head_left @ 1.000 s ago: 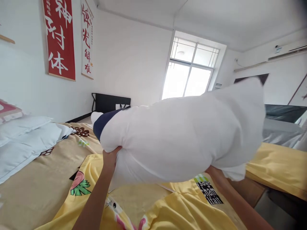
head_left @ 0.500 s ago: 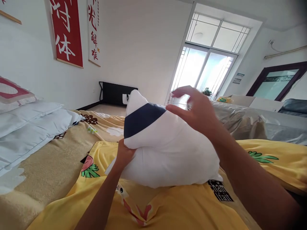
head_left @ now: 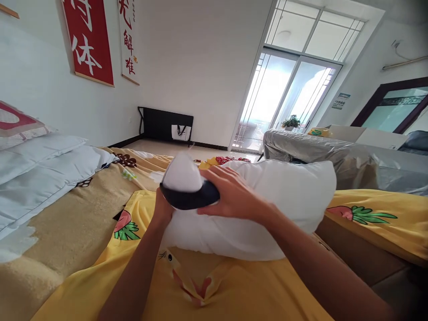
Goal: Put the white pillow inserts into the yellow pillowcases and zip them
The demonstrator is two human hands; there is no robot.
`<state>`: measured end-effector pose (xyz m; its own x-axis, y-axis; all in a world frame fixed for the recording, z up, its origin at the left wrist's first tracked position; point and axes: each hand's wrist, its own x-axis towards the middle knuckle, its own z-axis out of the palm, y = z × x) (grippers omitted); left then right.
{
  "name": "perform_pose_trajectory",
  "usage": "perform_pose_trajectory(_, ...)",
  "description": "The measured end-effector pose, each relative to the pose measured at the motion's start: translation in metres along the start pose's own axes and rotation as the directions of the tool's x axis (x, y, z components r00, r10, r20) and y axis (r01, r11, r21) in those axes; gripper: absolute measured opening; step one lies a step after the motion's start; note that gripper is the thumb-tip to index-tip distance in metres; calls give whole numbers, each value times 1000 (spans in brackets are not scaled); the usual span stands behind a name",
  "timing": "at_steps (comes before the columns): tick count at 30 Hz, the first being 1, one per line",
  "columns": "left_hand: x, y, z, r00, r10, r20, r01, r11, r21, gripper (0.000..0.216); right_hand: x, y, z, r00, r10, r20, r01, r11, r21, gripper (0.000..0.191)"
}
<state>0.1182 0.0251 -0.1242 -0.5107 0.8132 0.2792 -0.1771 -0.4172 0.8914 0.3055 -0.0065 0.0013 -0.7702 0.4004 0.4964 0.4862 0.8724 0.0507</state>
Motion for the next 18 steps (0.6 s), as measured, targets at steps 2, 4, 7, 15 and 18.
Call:
perform_pose_trajectory(2, 3, -10, -1, 999, -37, -19, 35, 994, -106, 57, -8, -7, 16, 998, -63, -5, 62, 992, -109, 54)
perform_pose_trajectory(4, 6, -15, -5, 998, -65, 16, 66, 991, -115, 62, -13, -8, 28, 994, -105, -19, 101, 982, -162, 44)
perform_pose_trajectory(7, 13, -13, -18, 987, -65, 144, 74, 996, -53, 56, -13, 2, 32, 993, -88, -77, 75, 984, -162, 37)
perform_pose_trajectory(15, 24, 7, -47, 846, -193, 496, -105, 853, 511, 51, -6, 36, 12, 960, 54, -276, -47, 998, 32, 36)
perform_pose_trajectory(18, 23, -2, -41, 841, -139, 522, -249, 759, 602, 30, -12, 30, 18, 945, -80, -318, 73, 997, -34, 36)
